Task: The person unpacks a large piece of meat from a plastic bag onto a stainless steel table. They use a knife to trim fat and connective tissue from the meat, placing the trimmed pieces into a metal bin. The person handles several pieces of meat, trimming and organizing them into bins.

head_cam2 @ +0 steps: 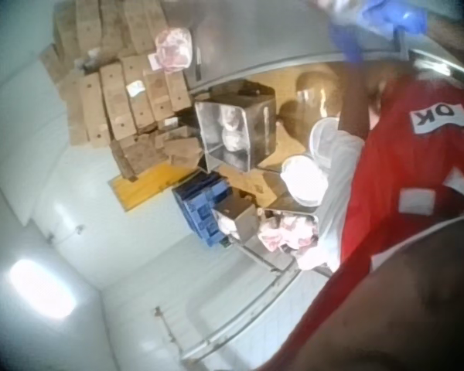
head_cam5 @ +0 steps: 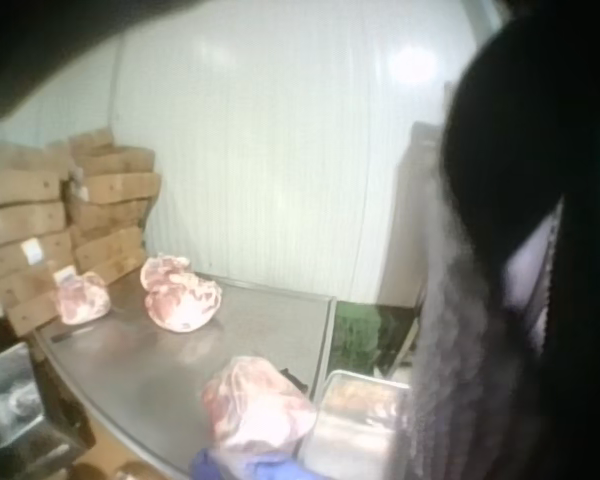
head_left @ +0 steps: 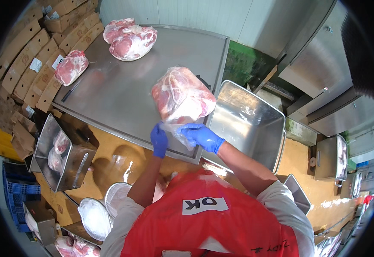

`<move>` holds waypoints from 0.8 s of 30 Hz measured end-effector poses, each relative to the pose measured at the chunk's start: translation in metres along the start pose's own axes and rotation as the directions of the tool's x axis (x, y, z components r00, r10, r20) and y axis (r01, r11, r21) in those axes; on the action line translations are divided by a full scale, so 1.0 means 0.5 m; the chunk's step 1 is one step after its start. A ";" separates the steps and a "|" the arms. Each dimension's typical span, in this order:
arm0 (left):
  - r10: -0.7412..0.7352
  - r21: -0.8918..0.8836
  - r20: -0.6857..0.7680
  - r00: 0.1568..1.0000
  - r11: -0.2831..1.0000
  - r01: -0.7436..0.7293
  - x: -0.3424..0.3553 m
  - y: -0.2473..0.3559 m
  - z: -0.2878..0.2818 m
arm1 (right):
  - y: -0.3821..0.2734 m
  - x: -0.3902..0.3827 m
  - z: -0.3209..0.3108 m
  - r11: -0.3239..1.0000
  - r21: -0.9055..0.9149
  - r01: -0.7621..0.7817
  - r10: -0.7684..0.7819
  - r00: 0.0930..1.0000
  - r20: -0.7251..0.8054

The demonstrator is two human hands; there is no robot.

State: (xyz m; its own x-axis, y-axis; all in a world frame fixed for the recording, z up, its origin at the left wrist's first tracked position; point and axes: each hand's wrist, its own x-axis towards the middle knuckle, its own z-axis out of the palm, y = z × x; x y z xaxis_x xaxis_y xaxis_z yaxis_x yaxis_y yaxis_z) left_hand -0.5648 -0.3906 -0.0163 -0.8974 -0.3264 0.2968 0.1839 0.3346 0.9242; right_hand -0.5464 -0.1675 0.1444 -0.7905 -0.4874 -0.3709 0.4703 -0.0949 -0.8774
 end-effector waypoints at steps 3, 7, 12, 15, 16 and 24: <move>-0.361 -0.558 -0.010 0.933 0.776 0.294 0.083 0.086 -0.042 | 0.012 0.019 -0.037 0.999 -0.017 -0.035 0.030 0.970 -0.242; -0.257 -0.401 0.170 0.951 0.864 0.305 0.142 0.256 -0.091 | 0.025 0.051 -0.103 0.946 0.207 -0.249 0.318 0.834 -0.451; -0.017 -0.272 0.313 0.950 0.956 0.107 0.256 0.387 -0.198 | -0.088 0.065 -0.033 0.880 0.473 -0.050 0.196 0.944 -0.266; -0.039 -0.334 0.353 0.935 0.928 0.165 0.347 0.492 -0.192 | -0.096 0.092 -0.073 0.899 0.436 0.037 0.066 0.973 -0.220; 0.026 -0.371 0.354 0.935 0.922 0.115 0.371 0.538 -0.158 | -0.082 0.126 -0.128 0.902 0.428 -0.052 0.209 0.922 -0.327; -0.133 -0.246 0.202 0.970 0.952 0.181 0.520 0.659 -0.147 | -0.089 0.142 -0.084 0.934 -0.171 0.314 -0.356 0.859 -0.369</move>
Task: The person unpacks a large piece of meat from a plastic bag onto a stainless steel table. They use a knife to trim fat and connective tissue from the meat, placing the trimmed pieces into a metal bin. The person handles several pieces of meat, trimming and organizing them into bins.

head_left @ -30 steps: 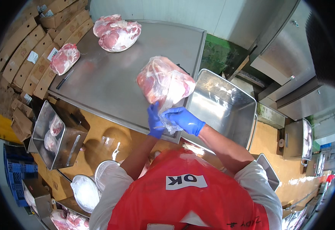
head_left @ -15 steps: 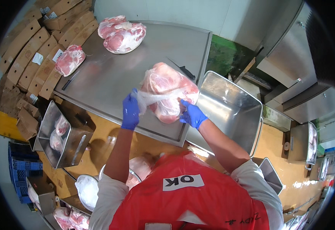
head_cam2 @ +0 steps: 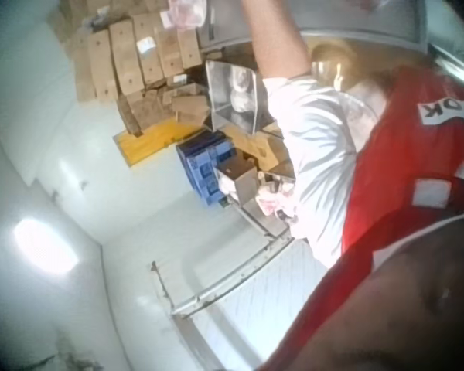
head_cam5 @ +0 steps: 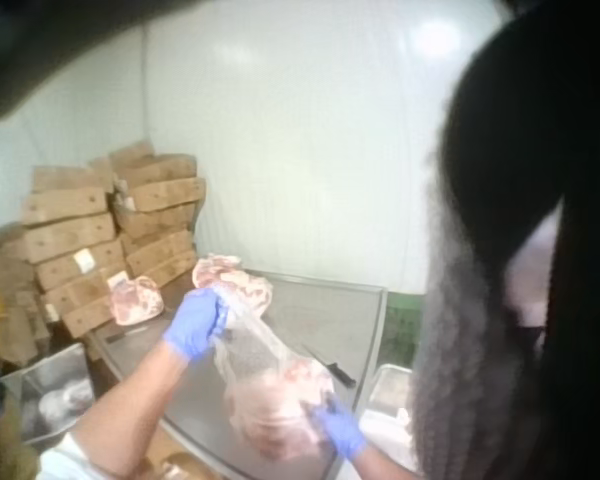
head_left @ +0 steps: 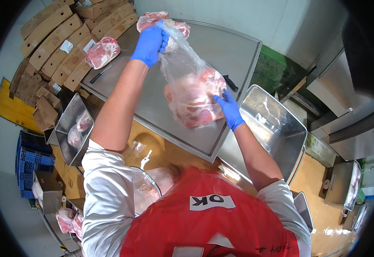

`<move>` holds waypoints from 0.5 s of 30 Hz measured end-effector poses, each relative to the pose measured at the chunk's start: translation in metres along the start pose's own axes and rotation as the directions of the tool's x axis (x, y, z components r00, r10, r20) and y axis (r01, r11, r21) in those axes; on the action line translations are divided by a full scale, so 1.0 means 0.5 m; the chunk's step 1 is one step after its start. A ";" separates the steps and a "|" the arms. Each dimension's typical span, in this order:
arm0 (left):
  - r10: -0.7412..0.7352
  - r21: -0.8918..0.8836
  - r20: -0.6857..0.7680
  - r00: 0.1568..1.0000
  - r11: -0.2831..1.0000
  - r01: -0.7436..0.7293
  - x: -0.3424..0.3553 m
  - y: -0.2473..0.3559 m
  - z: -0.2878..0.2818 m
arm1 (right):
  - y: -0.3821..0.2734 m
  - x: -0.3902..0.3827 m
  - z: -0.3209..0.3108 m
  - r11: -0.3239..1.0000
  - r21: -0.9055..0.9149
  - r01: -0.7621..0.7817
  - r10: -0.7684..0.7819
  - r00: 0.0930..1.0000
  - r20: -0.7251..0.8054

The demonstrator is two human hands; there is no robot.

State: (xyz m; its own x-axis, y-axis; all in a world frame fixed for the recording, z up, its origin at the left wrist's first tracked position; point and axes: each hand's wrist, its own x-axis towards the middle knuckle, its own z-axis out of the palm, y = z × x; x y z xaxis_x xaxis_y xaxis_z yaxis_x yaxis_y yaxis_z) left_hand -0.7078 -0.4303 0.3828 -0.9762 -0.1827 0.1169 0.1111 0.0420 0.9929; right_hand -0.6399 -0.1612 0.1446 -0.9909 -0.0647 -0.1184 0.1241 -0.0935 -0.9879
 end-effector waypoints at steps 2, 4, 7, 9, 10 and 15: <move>-0.014 -0.048 -0.034 0.999 0.999 0.012 0.009 -0.005 -0.039 | -0.009 -0.024 0.026 0.983 -0.160 0.084 -0.057 0.984 0.168; -0.031 -0.100 -0.032 0.999 0.995 0.028 0.023 -0.024 -0.080 | 0.030 -0.015 0.036 0.887 -0.331 0.322 -0.219 0.925 0.312; -0.126 -0.198 -0.092 0.988 0.975 0.106 -0.030 -0.048 -0.173 | 0.003 -0.051 0.103 0.760 -0.437 0.481 -0.279 0.849 0.448; -0.156 -0.322 -0.132 0.979 0.941 0.106 -0.072 -0.080 -0.258 | 0.057 -0.043 0.132 0.545 -0.600 0.586 -0.352 0.809 0.470; -0.187 -0.384 -0.147 0.971 0.916 0.118 -0.095 -0.107 -0.311 | 0.084 -0.038 0.137 0.419 -0.666 0.617 -0.383 0.785 0.487; -0.381 -0.552 -0.428 0.820 0.828 0.097 -0.306 -0.298 -0.528 | 0.091 -0.020 0.110 0.277 -0.657 0.702 -0.431 0.701 0.568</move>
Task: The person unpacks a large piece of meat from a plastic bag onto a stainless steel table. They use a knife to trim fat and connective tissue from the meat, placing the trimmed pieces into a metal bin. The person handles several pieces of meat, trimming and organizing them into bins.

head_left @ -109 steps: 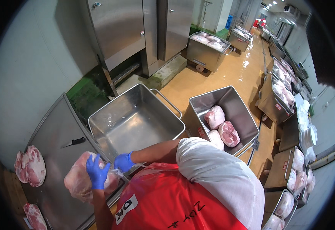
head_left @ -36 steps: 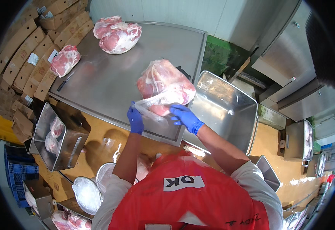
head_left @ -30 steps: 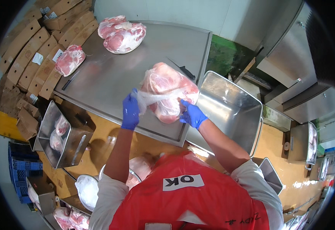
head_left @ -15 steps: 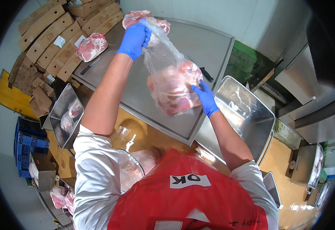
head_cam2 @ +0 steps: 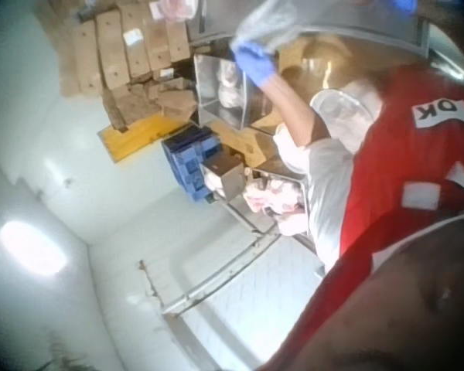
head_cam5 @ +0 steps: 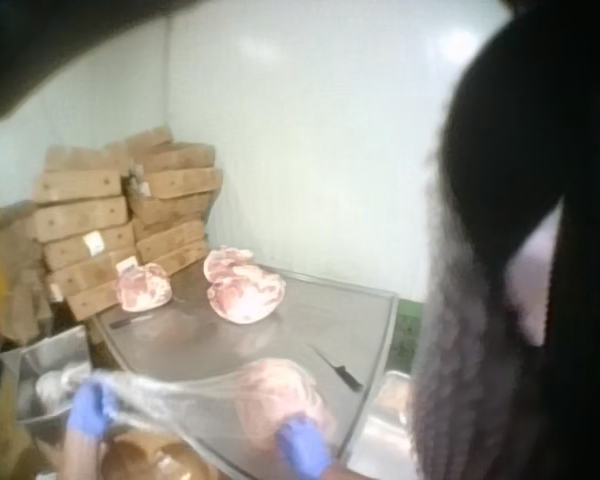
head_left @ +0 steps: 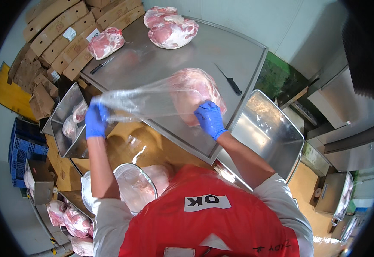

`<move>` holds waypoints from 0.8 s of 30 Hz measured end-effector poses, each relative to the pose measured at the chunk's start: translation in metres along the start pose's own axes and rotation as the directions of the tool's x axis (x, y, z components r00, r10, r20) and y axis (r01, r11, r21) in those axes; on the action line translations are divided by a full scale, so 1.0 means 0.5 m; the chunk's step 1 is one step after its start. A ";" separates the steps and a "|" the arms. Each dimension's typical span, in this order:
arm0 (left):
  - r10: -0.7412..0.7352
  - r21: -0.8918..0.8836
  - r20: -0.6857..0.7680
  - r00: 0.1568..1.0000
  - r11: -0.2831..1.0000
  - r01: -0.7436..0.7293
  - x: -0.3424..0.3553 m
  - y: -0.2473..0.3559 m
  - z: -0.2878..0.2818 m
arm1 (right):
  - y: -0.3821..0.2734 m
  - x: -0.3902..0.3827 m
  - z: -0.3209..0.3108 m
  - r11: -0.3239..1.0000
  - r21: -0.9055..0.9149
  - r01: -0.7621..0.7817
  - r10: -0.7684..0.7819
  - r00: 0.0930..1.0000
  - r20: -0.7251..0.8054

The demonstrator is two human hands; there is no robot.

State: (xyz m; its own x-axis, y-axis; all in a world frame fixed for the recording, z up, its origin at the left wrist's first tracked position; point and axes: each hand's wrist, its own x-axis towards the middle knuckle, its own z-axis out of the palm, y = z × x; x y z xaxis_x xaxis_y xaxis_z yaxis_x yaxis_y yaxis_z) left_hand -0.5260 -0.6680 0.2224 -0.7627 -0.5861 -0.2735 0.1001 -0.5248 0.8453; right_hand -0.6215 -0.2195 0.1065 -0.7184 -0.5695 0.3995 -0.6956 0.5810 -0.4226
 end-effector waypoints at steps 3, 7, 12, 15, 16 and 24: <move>0.042 0.356 -0.079 0.996 0.934 -0.011 -0.034 -0.150 -0.257 | -0.021 -0.007 -0.031 0.985 0.168 0.023 -0.040 0.994 0.099; -0.004 0.842 -0.117 0.993 0.530 0.102 -0.131 -0.368 -0.317 | -0.063 -0.164 -0.007 0.833 0.499 -0.240 0.041 0.925 0.377; 0.447 0.768 0.365 0.817 0.351 -0.536 -0.167 -0.464 0.011 | -0.005 -0.260 -0.057 0.887 0.352 -0.300 0.179 0.925 0.336; 0.522 0.636 0.606 0.600 0.135 -0.759 -0.161 -0.481 0.244 | 0.014 -0.233 -0.111 0.921 0.341 -0.190 0.088 0.952 0.292; 0.548 0.570 0.653 0.523 0.099 -0.816 -0.148 -0.506 0.310 | 0.025 -0.234 -0.124 0.911 0.356 -0.207 0.088 0.942 0.324; 0.171 0.708 0.703 0.691 -0.070 -0.703 -0.014 -0.584 0.474 | 0.068 -0.359 -0.135 0.897 0.206 -0.391 0.244 0.827 0.506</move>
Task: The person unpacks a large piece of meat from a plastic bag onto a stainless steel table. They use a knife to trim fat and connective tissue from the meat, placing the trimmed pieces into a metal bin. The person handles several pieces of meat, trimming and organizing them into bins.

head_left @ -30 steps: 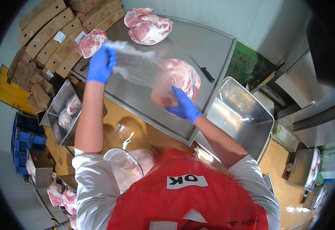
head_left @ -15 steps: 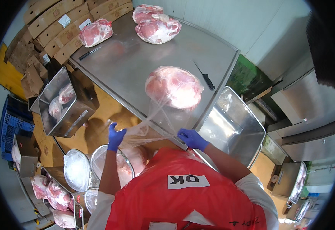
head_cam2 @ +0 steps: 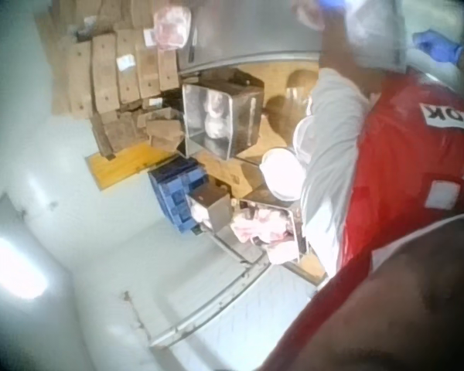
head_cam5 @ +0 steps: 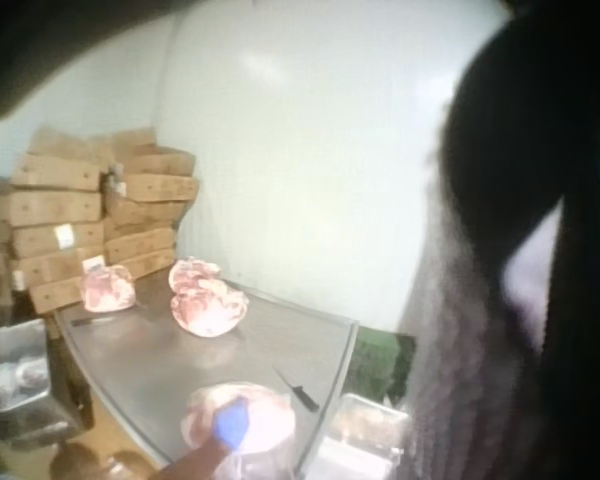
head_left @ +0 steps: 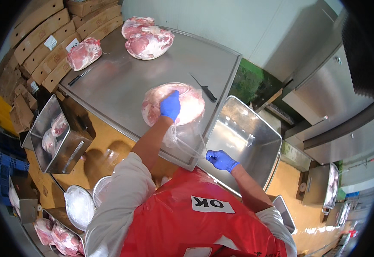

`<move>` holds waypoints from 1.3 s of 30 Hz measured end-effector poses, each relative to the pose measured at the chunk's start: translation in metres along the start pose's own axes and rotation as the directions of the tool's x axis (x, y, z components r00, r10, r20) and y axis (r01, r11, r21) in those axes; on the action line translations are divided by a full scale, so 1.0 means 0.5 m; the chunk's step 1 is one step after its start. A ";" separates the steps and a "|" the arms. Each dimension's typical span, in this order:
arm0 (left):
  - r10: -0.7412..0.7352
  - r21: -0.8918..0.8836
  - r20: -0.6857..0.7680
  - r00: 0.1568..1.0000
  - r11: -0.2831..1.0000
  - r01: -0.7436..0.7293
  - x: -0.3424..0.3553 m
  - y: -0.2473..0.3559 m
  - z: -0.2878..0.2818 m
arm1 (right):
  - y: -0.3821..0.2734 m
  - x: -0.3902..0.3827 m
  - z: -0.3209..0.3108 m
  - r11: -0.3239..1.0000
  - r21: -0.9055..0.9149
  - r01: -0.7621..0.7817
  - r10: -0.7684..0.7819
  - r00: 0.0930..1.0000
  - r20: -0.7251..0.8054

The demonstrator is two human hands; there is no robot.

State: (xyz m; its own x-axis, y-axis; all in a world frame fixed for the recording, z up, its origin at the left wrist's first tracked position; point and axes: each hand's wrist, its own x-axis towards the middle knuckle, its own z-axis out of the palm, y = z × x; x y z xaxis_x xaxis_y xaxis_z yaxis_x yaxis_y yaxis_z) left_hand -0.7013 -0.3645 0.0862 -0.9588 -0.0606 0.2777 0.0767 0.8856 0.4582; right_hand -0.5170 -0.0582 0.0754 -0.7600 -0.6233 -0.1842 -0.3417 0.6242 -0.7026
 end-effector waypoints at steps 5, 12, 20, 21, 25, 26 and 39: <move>-0.159 -0.356 -0.376 0.913 0.934 0.016 0.016 -0.088 -0.085 | 0.025 -0.039 0.047 0.979 0.160 -0.125 0.115 0.991 0.073; -0.618 -0.468 -0.585 0.525 0.786 0.404 -0.385 -0.732 -0.262 | -0.079 0.063 0.064 0.957 0.289 0.020 -0.104 0.955 0.279; -0.743 -0.783 -0.108 0.661 0.473 0.404 -0.529 -0.556 -0.005 | -0.020 0.173 -0.056 0.943 0.314 -0.108 0.082 0.992 0.095; -0.719 -0.817 0.036 0.694 0.378 0.435 -0.492 -0.471 -0.014 | -0.014 0.201 -0.091 0.945 0.291 -0.151 0.179 0.981 -0.071; -0.586 -0.790 0.275 0.762 0.314 0.527 -0.414 -0.297 0.030 | -0.042 0.392 -0.203 0.974 -0.209 0.086 -0.182 0.848 -0.499; -0.553 -0.781 0.348 0.757 0.276 0.560 -0.406 -0.276 0.053 | -0.057 0.441 -0.215 0.957 -0.265 0.117 -0.239 0.835 -0.496; -0.407 -0.533 0.353 0.842 0.653 0.539 -0.336 -0.281 0.173 | -0.095 0.484 -0.164 0.874 -0.485 0.035 -0.286 0.844 -0.454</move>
State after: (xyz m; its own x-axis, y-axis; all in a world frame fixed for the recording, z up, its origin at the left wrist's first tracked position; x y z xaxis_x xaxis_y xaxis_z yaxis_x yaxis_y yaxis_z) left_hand -0.5749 -0.4387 -0.0977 -0.9355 -0.2487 -0.2510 -0.3208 0.2998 0.8984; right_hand -0.7300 -0.2001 0.1203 -0.7948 -0.4903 0.3575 -0.5931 0.7523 -0.2867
